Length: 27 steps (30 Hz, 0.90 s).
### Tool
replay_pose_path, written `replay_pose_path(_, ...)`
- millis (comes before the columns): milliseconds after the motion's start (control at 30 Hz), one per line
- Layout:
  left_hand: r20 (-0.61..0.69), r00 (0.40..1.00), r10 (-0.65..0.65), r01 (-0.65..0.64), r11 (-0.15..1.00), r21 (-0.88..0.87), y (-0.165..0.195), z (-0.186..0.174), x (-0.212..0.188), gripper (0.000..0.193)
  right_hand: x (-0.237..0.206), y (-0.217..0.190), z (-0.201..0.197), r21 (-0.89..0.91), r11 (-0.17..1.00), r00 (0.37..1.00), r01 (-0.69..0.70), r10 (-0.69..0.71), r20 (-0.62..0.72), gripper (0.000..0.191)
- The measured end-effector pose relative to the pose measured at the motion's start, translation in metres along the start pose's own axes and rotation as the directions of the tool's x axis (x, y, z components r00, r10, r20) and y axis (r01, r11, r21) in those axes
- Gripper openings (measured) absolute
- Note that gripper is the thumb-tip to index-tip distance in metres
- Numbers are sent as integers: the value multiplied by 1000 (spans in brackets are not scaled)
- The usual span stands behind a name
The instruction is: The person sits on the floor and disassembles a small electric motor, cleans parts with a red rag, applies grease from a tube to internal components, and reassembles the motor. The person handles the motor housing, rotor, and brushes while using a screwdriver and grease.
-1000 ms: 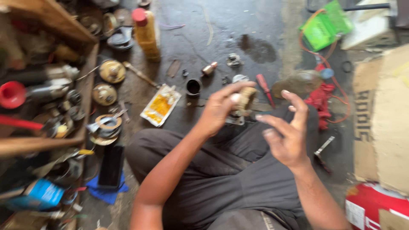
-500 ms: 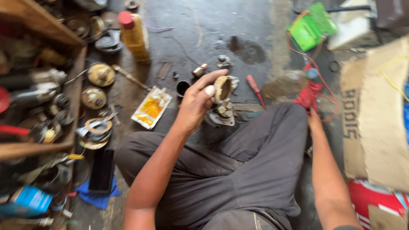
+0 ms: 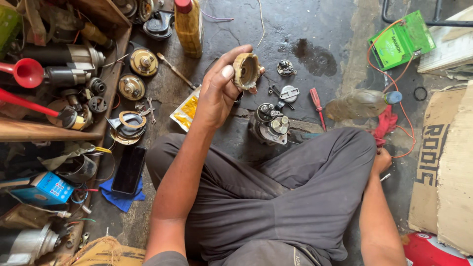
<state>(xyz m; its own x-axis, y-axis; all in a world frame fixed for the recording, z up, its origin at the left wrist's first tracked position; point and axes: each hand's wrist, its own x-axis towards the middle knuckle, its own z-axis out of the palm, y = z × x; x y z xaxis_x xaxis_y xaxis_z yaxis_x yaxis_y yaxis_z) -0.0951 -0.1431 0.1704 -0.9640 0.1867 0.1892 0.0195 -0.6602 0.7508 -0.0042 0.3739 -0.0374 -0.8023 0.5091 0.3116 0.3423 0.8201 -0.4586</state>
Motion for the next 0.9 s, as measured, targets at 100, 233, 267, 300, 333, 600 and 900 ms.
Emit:
replay_pose_path(100,-27,1000,12,-13,999,-46,0,-6,-2,61,-4,-9,0,-24,1000,999,-20,20,30,35)
replay_pose_path(233,-105,992,71,-79,994,-75,0,-18,1,63,-2,-23,-4,27,998,998,60,-60,33,28)
replay_pose_path(267,-124,989,86,-95,993,-73,1,-22,0,63,-3,-26,-5,57,994,996,89,-90,20,27)
replay_pose_path(300,-143,985,101,-111,991,-69,3,-26,0,64,-6,-28,-6,108,986,992,124,-124,-4,27)
replay_pose_path(333,-162,980,115,-127,990,-66,4,-29,-1,65,-7,-30,-7,142,976,986,166,-165,-17,27)
replay_pose_path(600,-130,988,82,-75,995,61,6,-22,-5,55,-15,-20,-14,-159,979,985,126,-106,134,33)
replay_pose_path(900,451,846,285,-515,219,829,-9,39,-36,84,10,-51,-86,52,998,961,30,-43,271,41)
